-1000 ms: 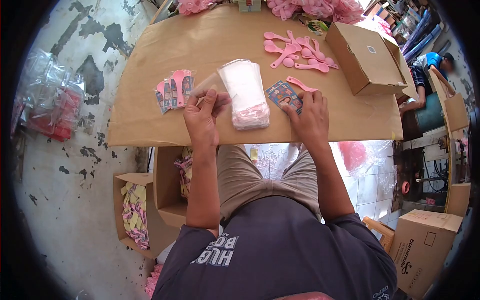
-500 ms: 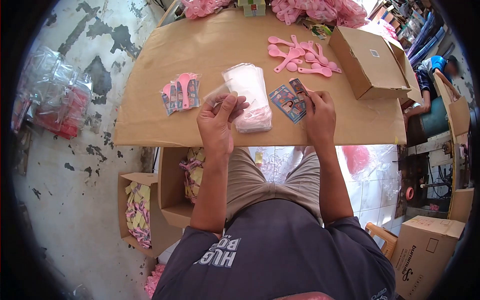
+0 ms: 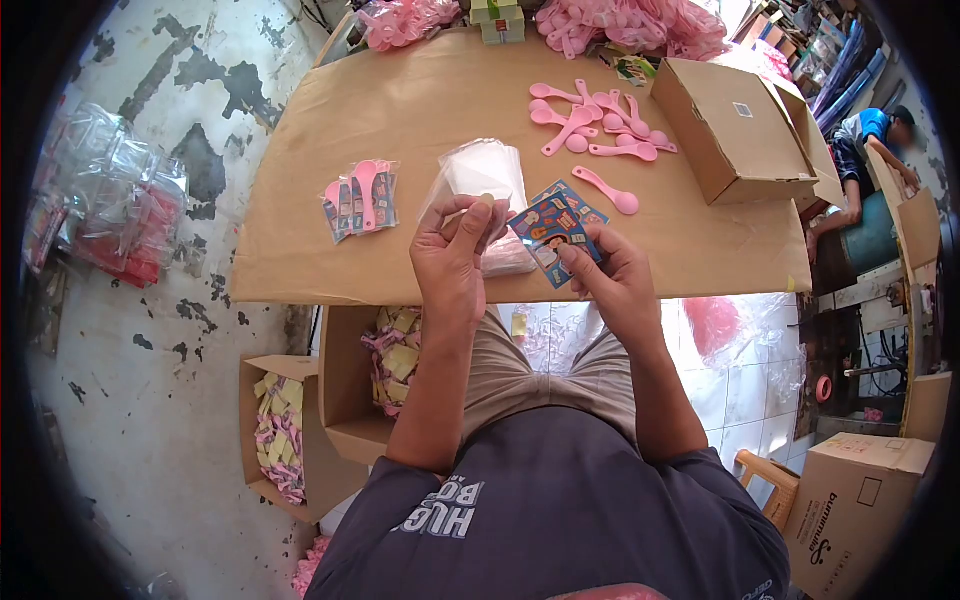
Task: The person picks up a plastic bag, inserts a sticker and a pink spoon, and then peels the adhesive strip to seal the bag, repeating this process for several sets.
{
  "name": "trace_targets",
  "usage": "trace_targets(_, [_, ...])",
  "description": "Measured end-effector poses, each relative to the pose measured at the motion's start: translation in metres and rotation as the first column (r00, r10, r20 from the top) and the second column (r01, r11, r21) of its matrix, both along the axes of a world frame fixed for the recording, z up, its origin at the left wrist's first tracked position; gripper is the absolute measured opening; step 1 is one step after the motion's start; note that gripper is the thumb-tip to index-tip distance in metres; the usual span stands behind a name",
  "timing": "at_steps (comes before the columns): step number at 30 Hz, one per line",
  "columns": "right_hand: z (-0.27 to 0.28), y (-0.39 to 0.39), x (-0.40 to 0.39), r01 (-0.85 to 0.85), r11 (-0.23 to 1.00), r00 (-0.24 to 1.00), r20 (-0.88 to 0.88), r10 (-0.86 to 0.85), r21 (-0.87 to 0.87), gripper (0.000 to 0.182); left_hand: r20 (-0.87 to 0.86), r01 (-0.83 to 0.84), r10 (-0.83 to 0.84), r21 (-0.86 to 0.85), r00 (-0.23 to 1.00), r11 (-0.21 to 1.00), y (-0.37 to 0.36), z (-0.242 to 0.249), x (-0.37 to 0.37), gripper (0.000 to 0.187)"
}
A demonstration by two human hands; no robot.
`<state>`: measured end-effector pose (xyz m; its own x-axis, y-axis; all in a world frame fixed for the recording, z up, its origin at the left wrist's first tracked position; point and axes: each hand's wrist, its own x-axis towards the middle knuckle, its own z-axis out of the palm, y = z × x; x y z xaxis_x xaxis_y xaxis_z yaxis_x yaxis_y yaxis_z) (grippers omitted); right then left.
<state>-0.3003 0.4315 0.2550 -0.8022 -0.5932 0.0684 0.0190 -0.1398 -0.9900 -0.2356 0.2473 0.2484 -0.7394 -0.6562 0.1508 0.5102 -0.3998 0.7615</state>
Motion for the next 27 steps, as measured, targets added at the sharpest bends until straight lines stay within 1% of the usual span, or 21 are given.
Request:
trace_targets(3, [0.002,-0.001,0.002,0.008,1.0,1.0,0.017,-0.008,-0.014,0.019,0.015,0.012,-0.012,0.01,1.0,1.0,-0.002,-0.003,0.003,0.016])
trace_targets(7, [0.003,-0.001,0.006,0.02,0.999,1.0,-0.005,-0.02,-0.024,0.019,-0.001,0.019,-0.019,0.04,1.0,0.999,0.003,0.006,0.004,0.016])
trace_targets(9, [0.005,-0.001,0.007,0.028,0.999,1.0,-0.001,-0.028,-0.023,0.019,0.03,0.022,-0.024,0.064,0.999,0.998,0.005,0.012,0.005,0.017])
trace_targets(11, [0.004,-0.002,0.007,0.041,0.999,0.999,-0.028,-0.041,0.006,0.019,0.019,0.021,-0.023,0.064,1.0,0.998,0.005,0.009,0.007,0.017])
trace_targets(16, [0.007,-0.005,0.01,0.044,0.999,0.999,-0.018,-0.044,-0.011,0.018,0.007,0.016,-0.016,0.059,1.0,0.998,0.006,0.007,0.007,0.016])
trace_targets(18, [0.006,-0.007,0.01,0.044,0.999,0.999,-0.028,-0.045,-0.033,0.019,0.064,0.053,-0.058,0.081,0.996,0.995,0.008,0.014,0.01,0.017])
trace_targets(21, [0.007,-0.008,0.011,0.048,0.998,0.998,-0.032,-0.049,-0.048,0.019,0.059,0.087,-0.09,0.05,0.994,0.995,0.008,0.009,0.01,0.018])
trace_targets(24, [0.006,-0.006,0.01,0.016,1.0,1.0,-0.021,-0.016,-0.024,0.018,0.054,0.117,-0.119,0.029,0.991,0.993,0.008,0.006,0.01,0.018])
trace_targets(25, [0.004,-0.006,0.008,-0.021,1.0,0.999,-0.044,0.021,0.007,0.017,0.054,0.118,-0.12,0.028,0.991,0.993,0.009,0.006,0.01,0.018])
trace_targets(26, [0.003,-0.005,0.006,-0.056,0.998,0.996,-0.067,0.059,0.039,0.017,0.077,0.14,-0.142,0.029,0.987,0.99,0.01,0.006,0.011,0.018])
trace_targets(27, [0.003,-0.004,0.004,-0.055,0.998,0.996,-0.066,0.057,0.039,0.017,0.099,0.161,-0.164,0.03,0.982,0.986,0.011,0.007,0.011,0.018])
